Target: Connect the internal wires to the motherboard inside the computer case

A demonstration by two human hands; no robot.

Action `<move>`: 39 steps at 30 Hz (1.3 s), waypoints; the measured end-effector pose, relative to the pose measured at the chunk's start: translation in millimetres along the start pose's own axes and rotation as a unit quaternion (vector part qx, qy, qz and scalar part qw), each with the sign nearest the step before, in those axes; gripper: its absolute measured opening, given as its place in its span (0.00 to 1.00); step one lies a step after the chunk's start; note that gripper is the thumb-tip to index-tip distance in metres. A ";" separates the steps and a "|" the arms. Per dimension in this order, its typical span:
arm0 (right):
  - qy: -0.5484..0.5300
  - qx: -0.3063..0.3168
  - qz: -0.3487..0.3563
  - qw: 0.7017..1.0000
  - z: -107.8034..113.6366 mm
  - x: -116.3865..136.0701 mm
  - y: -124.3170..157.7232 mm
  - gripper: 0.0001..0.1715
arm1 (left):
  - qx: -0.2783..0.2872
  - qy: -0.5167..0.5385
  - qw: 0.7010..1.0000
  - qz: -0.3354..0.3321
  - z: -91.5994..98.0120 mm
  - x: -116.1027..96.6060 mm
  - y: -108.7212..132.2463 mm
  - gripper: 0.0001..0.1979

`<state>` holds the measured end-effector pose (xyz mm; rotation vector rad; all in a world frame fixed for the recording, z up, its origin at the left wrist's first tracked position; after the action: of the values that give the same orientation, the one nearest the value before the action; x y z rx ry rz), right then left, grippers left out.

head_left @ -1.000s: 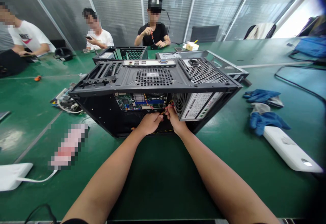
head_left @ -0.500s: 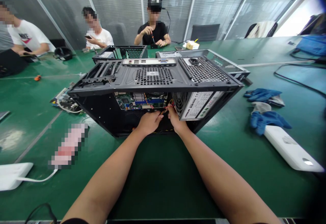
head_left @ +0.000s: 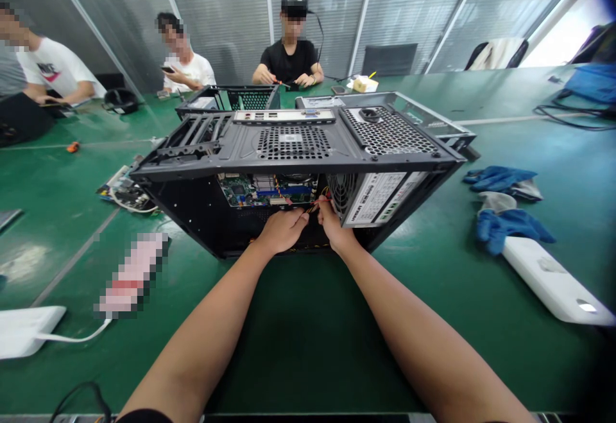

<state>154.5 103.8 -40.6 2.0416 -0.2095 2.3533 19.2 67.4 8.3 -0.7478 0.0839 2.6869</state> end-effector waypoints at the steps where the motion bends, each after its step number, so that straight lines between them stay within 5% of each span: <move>1: -0.002 -0.008 -0.009 1.000 0.5 -2.7 -0.7 0.31 | 0.000 0.004 1.000 -0.004 0.3 0.0 0.1 0.21; 20: -0.064 -0.012 -0.017 0.998 -1.2 -1.3 1.7 0.29 | -0.023 -0.029 0.999 -0.006 -6.9 3.8 -0.7 0.20; 39: 0.003 -0.041 0.005 0.999 4.8 0.8 2.8 0.27 | -0.020 -0.045 0.999 0.005 -6.0 3.2 -1.4 0.17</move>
<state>158.8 100.4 -39.4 2.0010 -0.3106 2.3151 20.1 68.9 1.6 -0.6390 0.0113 2.7356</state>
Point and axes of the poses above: each hand's wrist, its own y-axis away from the middle knuckle, its own z-axis out of the back of the hand, x = y × z, the point moved 8 cm from there along -y, towards the middle knuckle, and after that the axes turned 9 degrees about y, right-handed, at the moved point
